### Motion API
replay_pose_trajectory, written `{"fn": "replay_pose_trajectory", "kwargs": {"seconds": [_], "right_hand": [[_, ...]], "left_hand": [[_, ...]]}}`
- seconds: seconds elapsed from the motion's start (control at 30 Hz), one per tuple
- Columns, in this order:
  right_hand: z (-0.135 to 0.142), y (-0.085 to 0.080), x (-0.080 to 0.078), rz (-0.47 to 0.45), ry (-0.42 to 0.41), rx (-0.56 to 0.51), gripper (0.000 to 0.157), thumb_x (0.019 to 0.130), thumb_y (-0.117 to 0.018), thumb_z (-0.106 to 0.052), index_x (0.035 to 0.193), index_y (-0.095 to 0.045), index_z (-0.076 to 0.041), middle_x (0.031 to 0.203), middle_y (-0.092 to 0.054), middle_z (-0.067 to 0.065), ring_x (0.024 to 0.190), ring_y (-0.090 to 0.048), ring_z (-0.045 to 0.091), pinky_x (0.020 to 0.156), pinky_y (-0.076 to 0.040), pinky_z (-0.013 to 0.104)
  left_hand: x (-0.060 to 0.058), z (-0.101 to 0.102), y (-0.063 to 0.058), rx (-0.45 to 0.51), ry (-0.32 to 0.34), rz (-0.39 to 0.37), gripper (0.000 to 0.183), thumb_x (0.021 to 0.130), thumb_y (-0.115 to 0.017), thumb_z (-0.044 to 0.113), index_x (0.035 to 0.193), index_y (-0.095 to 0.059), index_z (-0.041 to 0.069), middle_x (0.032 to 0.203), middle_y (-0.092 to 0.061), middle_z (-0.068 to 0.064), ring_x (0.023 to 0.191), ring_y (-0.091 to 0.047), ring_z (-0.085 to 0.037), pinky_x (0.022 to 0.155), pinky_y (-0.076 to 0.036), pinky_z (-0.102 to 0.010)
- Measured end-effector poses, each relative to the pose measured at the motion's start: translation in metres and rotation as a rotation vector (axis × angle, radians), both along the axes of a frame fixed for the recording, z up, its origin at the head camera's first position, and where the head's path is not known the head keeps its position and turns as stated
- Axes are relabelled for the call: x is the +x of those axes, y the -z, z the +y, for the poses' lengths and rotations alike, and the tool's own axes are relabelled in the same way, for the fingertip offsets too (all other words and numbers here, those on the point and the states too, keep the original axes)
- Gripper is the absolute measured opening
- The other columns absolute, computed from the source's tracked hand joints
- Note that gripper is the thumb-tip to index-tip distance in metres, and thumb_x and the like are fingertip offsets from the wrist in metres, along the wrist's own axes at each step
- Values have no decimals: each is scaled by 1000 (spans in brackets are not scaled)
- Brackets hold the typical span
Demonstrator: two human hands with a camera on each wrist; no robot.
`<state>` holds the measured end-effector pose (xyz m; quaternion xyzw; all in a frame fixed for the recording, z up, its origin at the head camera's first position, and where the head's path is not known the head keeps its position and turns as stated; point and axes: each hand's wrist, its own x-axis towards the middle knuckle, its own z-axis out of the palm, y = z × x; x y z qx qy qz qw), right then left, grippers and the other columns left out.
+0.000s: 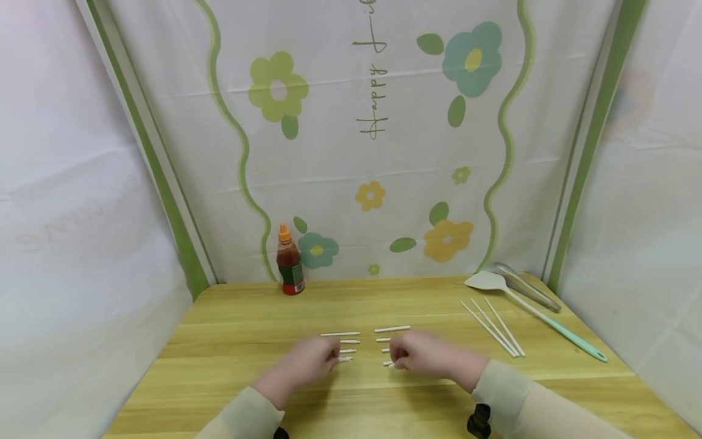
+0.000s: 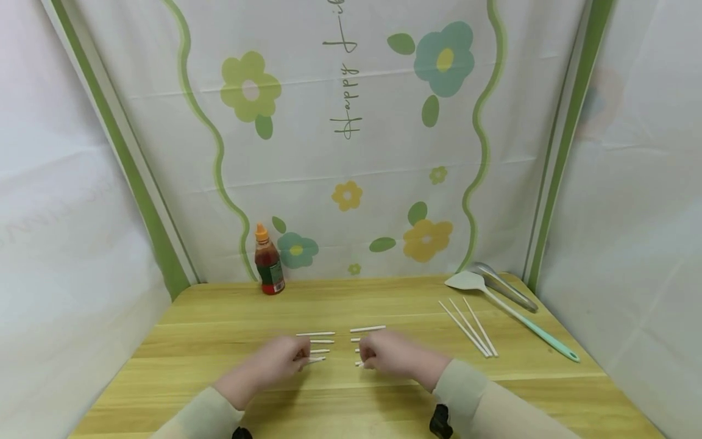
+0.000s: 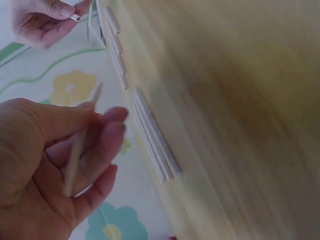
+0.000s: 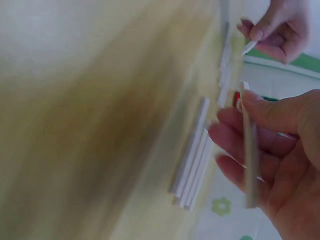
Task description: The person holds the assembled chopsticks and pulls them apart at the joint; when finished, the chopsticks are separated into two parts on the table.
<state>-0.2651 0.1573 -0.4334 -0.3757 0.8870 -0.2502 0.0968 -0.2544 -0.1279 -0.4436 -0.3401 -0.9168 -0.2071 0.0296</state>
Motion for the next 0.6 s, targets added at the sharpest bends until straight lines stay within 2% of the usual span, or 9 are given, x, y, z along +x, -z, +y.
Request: {"fn": "replay_pose_trajectory", "kwargs": {"seconds": [0.1, 0.17, 0.33, 0.47, 0.6], "right_hand": [[-4, 11, 2, 181, -29, 88, 23, 86, -77, -17, 74, -59, -21, 72, -49, -15, 65, -44, 3, 60, -41, 24], [-6, 16, 3, 245, -35, 120, 26, 84, -79, -20, 71, -57, -22, 71, -46, -16, 65, -43, 3, 60, -39, 24], [-10, 20, 4, 239, -13, 156, 28, 85, -78, -21, 69, -55, -22, 66, -45, -16, 61, -41, 3, 57, -38, 25], [-11, 21, 5, 250, -21, 153, 27, 84, -79, -19, 70, -56, -20, 68, -45, -14, 62, -41, 3, 58, -38, 24], [-5, 25, 1, 245, 1, 69, 25, 83, -79, -16, 71, -58, -20, 69, -46, -15, 64, -43, 2, 58, -39, 23]], "left_hand": [[1, 4, 3, -87, -18, 40, 21, 81, -77, 6, 73, -61, 16, 68, -52, 13, 61, -46, -4, 56, -42, -25], [0, 6, 5, -127, -27, 38, 21, 78, -79, 8, 71, -61, 17, 66, -51, 13, 60, -46, -4, 56, -41, -26], [-2, 10, 9, -172, -54, 6, 24, 79, -78, 9, 68, -60, 20, 64, -50, 15, 59, -45, -4, 57, -41, -26], [-2, 10, 11, -182, -46, 19, 26, 77, -77, 5, 66, -58, 20, 62, -48, 15, 58, -44, -4, 56, -40, -25], [-2, 10, 11, -182, -42, 12, 26, 77, -78, 4, 66, -59, 19, 62, -49, 15, 57, -44, -4, 55, -40, -25]]}}
